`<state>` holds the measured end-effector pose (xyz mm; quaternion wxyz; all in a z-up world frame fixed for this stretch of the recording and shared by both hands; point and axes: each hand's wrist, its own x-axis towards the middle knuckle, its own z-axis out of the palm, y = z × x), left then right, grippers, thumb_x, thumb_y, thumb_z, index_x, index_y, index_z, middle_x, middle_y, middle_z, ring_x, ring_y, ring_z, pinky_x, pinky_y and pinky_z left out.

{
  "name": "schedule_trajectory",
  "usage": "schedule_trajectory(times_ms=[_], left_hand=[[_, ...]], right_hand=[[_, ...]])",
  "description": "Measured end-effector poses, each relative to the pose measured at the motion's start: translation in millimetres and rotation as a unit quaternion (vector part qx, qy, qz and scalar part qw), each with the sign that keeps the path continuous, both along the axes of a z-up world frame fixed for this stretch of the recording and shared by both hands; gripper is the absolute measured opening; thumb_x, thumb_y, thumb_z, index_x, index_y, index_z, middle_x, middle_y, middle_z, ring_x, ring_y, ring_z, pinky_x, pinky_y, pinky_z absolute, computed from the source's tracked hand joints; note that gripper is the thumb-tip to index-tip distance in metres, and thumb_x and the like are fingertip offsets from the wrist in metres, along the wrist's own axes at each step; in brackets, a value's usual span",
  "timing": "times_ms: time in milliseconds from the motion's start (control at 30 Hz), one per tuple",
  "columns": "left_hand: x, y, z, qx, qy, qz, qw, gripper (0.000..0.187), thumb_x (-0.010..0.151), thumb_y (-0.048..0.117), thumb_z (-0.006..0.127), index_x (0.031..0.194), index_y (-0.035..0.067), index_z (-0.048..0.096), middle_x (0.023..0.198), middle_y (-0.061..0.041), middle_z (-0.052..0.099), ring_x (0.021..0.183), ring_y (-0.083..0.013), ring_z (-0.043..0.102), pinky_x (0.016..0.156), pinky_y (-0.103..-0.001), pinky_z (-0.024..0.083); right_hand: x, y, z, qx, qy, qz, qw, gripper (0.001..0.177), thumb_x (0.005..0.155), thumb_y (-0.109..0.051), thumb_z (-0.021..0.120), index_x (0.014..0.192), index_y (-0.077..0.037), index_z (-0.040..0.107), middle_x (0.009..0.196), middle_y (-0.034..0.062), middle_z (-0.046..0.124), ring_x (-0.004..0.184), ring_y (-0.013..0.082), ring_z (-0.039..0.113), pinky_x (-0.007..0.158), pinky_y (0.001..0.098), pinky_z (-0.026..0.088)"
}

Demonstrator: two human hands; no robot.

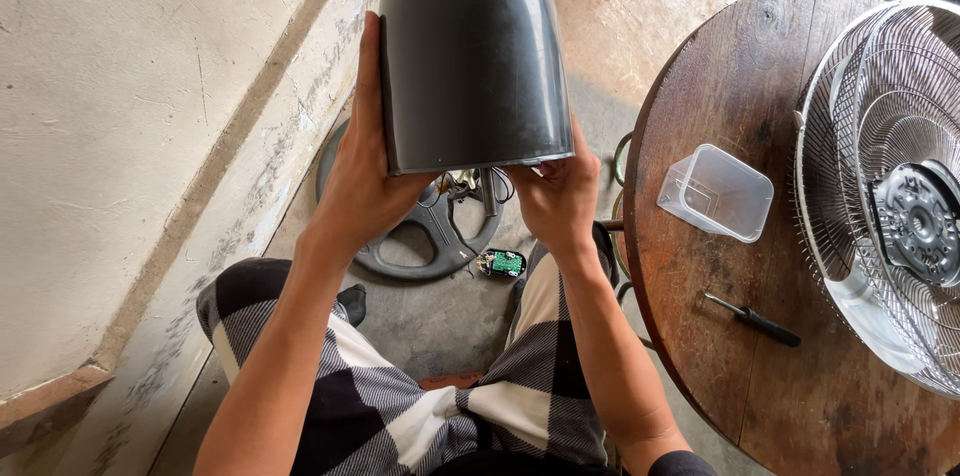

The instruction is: The person attaches a black plastic fan housing to the fan stand, aligns the internal components, and secures the assembly using a screwdriver. The person also handles a small black plastic part and a screw from a container.

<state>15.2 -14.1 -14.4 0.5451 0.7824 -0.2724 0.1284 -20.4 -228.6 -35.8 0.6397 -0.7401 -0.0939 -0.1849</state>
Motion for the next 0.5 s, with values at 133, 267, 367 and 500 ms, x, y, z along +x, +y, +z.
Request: schedule_trajectory(times_ms=[133,267,367,500], left_hand=[[2.0,3.1,-1.3,0.0,0.008,-0.014,1.0,0.122,0.096,0.034,0.091,0.165,0.016,-0.008,0.175,-0.019,0.019,0.163,-0.0354,0.031,0.134,-0.05,0.035],[2.3,2.0,0.6,-0.034,0.017,-0.03,0.999,0.126,0.09,0.033,0.095,0.165,0.019,-0.006,0.173,-0.019,0.021,0.159,-0.0373,0.04,0.13,-0.052,0.043],[-0.3,0.3,1.2,-0.051,0.016,-0.031,0.998,0.126,0.088,0.033,0.096,0.165,0.021,-0.003,0.173,-0.019,0.024,0.143,-0.0323,0.058,0.119,-0.048,0.052],[-2.8,2.5,2.3,-0.044,0.04,-0.018,0.998,0.128,0.084,0.031,0.097,0.166,0.02,-0.002,0.175,-0.02,0.024,0.127,-0.0289,0.07,0.103,-0.044,0.061]], right_hand=[[2.3,-0.5,1.5,0.052,0.012,0.038,0.998,0.064,0.09,0.008,0.08,0.146,0.003,0.049,0.125,0.0121,0.073,0.116,0.0208,0.073,0.107,0.0367,0.062],[5.2,-6.1,2.9,0.08,0.02,0.076,0.994,0.071,0.087,0.01,0.081,0.149,0.002,0.046,0.133,0.0111,0.067,0.124,0.0204,0.067,0.113,0.0388,0.058],[4.3,-9.9,-1.4,0.1,0.02,0.092,0.991,0.077,0.087,0.008,0.081,0.152,-0.001,0.042,0.135,0.0084,0.064,0.127,0.0187,0.064,0.116,0.0394,0.055],[8.8,-14.4,-13.2,0.087,0.013,0.104,0.991,0.07,0.09,0.009,0.082,0.15,-0.001,0.047,0.136,0.0092,0.065,0.131,0.0203,0.063,0.12,0.0419,0.052]])
